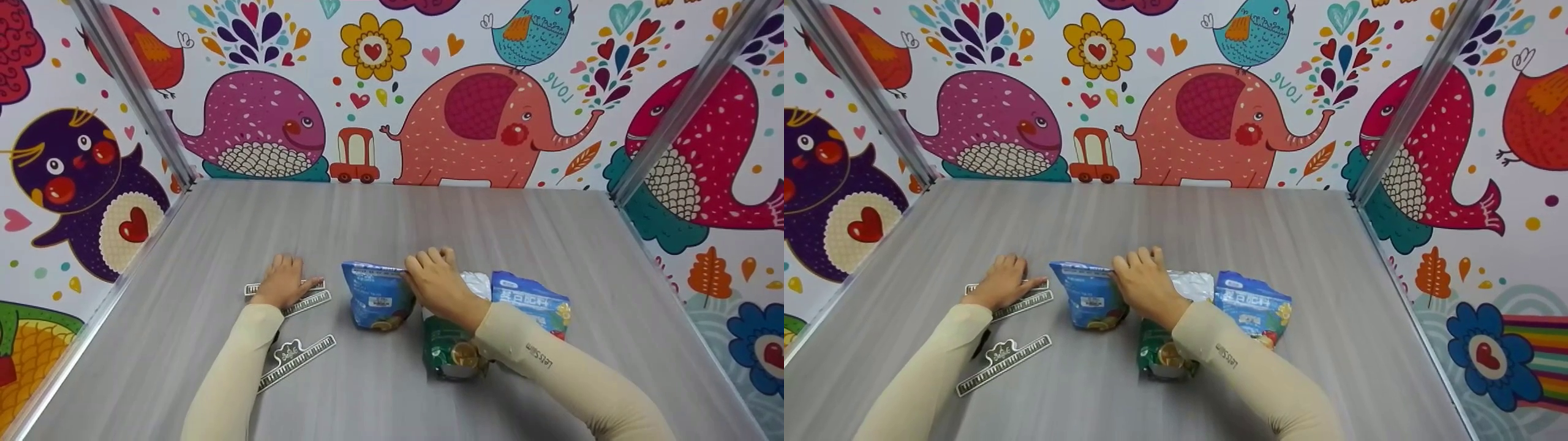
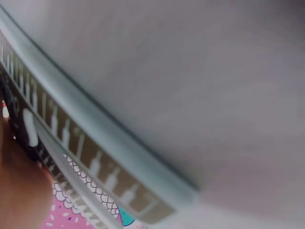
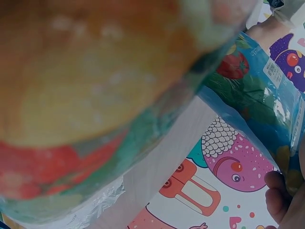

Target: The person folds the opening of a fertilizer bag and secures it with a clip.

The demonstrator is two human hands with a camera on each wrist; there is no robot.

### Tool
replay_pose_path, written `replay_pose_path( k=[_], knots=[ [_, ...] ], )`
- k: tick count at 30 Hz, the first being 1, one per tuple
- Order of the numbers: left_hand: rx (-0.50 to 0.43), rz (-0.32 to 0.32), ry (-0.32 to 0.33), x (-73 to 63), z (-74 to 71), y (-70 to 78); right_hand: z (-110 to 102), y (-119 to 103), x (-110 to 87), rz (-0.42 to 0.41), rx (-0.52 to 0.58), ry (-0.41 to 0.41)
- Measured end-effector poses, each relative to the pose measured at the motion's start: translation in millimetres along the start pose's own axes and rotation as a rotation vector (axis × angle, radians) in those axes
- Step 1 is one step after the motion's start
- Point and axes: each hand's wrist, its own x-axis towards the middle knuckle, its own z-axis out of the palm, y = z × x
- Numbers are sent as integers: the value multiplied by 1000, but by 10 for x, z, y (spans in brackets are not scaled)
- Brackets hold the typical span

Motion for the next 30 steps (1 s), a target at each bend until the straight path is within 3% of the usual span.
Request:
replay_pose_path(
  k=[5,15,22,30],
  knots=[
    [20,-3,21,-4,-9,-1,-14,3,6,2,12,4],
    [161,37,161,-47,7,25,-8,-1,-8,-24,-23,33],
    [100,76,266,-33,-10,36,-2,-12,-8,-10,-19,19],
    [48,53,334,-12,-56,73,-10,-6,-3,-9,-19,11]
  ],
)
